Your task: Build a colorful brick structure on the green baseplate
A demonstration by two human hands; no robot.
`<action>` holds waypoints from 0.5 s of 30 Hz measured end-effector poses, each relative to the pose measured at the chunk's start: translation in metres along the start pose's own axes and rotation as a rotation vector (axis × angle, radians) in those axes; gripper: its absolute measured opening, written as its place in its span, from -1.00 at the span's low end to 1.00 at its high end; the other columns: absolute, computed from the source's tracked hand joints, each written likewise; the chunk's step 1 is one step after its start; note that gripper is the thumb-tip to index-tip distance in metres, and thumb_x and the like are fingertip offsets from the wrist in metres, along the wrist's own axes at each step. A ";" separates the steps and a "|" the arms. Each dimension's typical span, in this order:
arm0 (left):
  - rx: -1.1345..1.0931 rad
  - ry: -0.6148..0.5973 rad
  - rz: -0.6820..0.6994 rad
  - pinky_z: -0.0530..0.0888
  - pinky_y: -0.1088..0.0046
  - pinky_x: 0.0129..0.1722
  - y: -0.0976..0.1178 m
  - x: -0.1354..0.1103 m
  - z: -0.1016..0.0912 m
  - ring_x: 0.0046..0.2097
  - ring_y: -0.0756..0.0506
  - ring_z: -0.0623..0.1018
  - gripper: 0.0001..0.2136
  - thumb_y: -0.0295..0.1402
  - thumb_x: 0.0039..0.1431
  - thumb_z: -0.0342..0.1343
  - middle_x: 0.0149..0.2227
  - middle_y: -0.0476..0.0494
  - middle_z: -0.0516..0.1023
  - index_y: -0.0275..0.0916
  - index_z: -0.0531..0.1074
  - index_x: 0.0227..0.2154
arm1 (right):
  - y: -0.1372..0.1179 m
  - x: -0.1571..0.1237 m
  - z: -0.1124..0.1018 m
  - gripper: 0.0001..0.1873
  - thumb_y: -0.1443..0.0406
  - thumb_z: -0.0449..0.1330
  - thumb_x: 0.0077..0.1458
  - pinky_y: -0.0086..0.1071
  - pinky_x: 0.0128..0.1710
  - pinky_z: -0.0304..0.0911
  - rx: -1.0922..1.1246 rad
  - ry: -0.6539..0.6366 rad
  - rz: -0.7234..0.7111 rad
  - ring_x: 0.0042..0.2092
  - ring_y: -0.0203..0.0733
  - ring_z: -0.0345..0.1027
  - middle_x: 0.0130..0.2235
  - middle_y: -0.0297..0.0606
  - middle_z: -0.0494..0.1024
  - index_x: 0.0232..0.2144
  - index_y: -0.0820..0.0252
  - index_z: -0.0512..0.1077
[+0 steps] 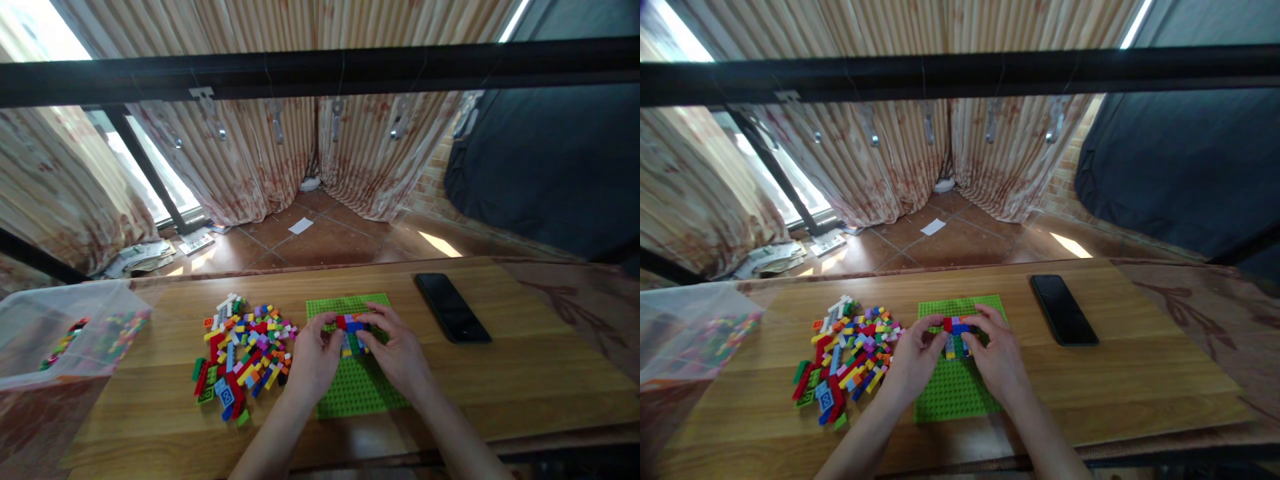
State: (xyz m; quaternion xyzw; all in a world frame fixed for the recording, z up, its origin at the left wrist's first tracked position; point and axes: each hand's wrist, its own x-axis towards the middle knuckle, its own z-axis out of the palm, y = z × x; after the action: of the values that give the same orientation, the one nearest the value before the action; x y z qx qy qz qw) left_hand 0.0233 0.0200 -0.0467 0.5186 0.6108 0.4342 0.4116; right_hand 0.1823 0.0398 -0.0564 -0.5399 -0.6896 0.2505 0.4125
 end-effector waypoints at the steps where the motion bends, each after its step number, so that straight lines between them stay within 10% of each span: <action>1: 0.012 0.011 -0.001 0.44 0.44 -0.31 0.000 0.000 0.001 -0.31 -0.05 0.53 -0.74 -0.37 0.10 0.08 -0.20 -0.19 0.56 -0.26 0.45 -0.13 | -0.001 0.000 0.000 -0.84 0.29 0.21 0.02 -0.06 0.07 0.22 0.003 -0.003 0.012 0.04 -0.06 0.33 0.01 -0.20 0.44 -0.29 0.04 0.54; 15: 0.139 0.057 0.041 0.38 0.46 -0.36 0.006 0.002 0.007 -0.41 -0.01 0.44 -0.72 -0.27 0.17 0.03 -0.24 -0.17 0.53 -0.28 0.46 -0.12 | 0.007 0.007 0.000 -0.57 0.06 0.10 0.11 -0.21 -0.19 0.39 0.222 -0.015 0.316 -0.20 -0.10 0.47 -0.16 -0.12 0.56 -0.08 0.19 0.45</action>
State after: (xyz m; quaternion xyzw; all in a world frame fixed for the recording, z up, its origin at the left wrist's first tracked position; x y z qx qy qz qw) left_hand 0.0316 0.0233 -0.0434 0.5456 0.6405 0.4136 0.3479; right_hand 0.1857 0.0482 -0.0603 -0.5909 -0.5672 0.3908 0.4200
